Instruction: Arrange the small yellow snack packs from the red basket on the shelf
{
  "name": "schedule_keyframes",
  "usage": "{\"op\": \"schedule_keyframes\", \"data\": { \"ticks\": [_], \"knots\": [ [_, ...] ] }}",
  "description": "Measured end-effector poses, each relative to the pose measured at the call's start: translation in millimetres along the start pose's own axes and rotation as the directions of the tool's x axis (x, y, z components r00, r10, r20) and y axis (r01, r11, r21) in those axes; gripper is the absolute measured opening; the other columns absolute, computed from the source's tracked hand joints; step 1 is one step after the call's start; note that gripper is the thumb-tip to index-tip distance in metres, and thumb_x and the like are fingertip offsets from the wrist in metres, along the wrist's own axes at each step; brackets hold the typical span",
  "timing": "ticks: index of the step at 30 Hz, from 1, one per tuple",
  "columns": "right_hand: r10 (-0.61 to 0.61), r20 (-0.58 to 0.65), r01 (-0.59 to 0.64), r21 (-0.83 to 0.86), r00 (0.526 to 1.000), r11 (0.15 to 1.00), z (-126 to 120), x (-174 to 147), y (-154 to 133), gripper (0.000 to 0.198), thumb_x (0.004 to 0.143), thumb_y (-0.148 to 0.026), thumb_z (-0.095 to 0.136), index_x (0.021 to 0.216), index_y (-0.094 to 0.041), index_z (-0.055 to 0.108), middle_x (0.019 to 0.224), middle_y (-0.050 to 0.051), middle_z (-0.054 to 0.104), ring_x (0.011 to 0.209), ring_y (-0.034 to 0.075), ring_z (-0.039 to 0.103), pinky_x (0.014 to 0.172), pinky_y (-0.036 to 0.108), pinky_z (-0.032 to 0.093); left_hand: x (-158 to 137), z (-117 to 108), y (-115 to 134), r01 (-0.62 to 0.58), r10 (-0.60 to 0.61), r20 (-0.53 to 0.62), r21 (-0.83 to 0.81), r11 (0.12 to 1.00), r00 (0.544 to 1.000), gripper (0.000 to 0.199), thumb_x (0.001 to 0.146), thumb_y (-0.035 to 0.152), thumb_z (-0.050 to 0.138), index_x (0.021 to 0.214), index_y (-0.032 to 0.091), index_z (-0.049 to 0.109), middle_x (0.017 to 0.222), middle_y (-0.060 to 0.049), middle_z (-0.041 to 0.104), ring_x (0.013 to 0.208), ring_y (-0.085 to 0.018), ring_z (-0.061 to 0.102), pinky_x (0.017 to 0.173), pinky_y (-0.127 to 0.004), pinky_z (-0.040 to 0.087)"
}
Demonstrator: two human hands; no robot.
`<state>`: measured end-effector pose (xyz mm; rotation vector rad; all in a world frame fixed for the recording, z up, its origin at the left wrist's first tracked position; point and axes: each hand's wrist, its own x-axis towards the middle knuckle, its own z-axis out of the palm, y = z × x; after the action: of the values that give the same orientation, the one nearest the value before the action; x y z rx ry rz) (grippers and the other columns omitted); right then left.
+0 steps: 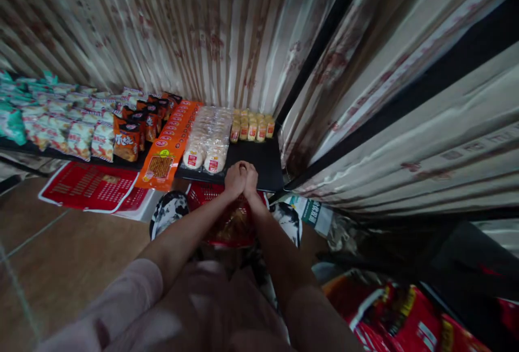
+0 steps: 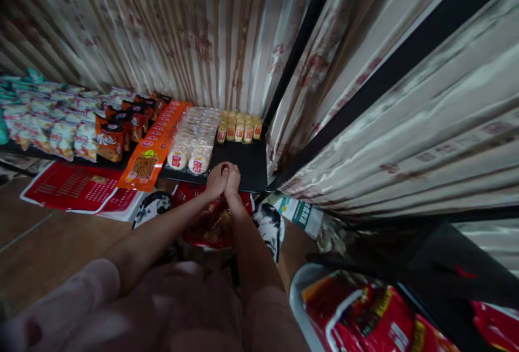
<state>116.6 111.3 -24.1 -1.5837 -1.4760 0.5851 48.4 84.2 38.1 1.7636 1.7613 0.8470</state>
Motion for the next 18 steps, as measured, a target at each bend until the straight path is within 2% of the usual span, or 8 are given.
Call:
{"op": "schedule_keyframes", "data": {
  "ticks": [6, 12, 14, 16, 18],
  "knots": [
    [-0.038, -0.044, 0.041, 0.072, 0.998, 0.997, -9, -34, -16, 0.033, 0.077, -0.012, 0.037, 0.095, -0.016, 0.065, 0.09, 0.006, 0.06, 0.083, 0.016, 0.054, 0.079, 0.027, 0.045, -29, -9, -9, 0.017, -0.018, -0.05, -0.023, 1.0, 0.999, 0.03, 0.087, 0.019, 0.04, 0.109, 0.015, 0.059, 0.109, -0.01, 0.064, 0.103, -0.02, 0.056, 0.094, -0.033, 0.043],
    [-0.044, -0.027, 0.045, 0.054, 0.999, 0.998, -2, -73, -21, 0.034, 0.077, -0.013, 0.038, 0.1, -0.017, 0.063, 0.097, 0.007, 0.06, 0.088, 0.017, 0.055, 0.082, 0.027, 0.045, -63, -13, -38, -0.109, 0.104, -0.095, -0.049, 0.993, 0.99, 0.029, 0.084, 0.017, 0.045, 0.109, 0.014, 0.057, 0.107, -0.009, 0.063, 0.103, -0.02, 0.054, 0.095, -0.032, 0.042],
    [-0.03, 0.023, 0.029, 0.041, 0.999, 0.999, 5, -87, -16, 0.034, 0.077, -0.013, 0.038, 0.1, -0.017, 0.063, 0.098, 0.008, 0.06, 0.09, 0.017, 0.056, 0.082, 0.027, 0.045, -74, -13, -54, -0.121, 0.119, -0.071, -0.027, 0.992, 0.99, 0.029, 0.083, 0.017, 0.044, 0.109, 0.013, 0.057, 0.107, -0.01, 0.063, 0.103, -0.02, 0.054, 0.095, -0.032, 0.042],
    [0.01, 0.119, -0.012, 0.011, 0.993, 1.0, 12, -101, -8, 0.032, 0.078, -0.012, 0.04, 0.098, -0.017, 0.064, 0.099, 0.009, 0.061, 0.091, 0.018, 0.056, 0.083, 0.028, 0.044, -83, -12, -71, -0.066, 0.067, -0.017, 0.03, 0.997, 0.998, 0.028, 0.085, 0.018, 0.042, 0.108, 0.012, 0.057, 0.106, -0.01, 0.063, 0.104, -0.02, 0.054, 0.095, -0.033, 0.042],
    [0.098, 0.263, -0.094, -0.027, 0.96, 0.995, 21, -115, 3, 0.029, 0.079, -0.012, 0.041, 0.094, -0.018, 0.065, 0.099, 0.009, 0.063, 0.093, 0.019, 0.056, 0.085, 0.029, 0.042, -90, -11, -91, -0.013, -0.004, 0.127, 0.129, 0.992, 0.992, 0.029, 0.087, 0.019, 0.039, 0.108, 0.013, 0.058, 0.107, -0.01, 0.063, 0.104, -0.019, 0.055, 0.095, -0.032, 0.042]
  ]
}}
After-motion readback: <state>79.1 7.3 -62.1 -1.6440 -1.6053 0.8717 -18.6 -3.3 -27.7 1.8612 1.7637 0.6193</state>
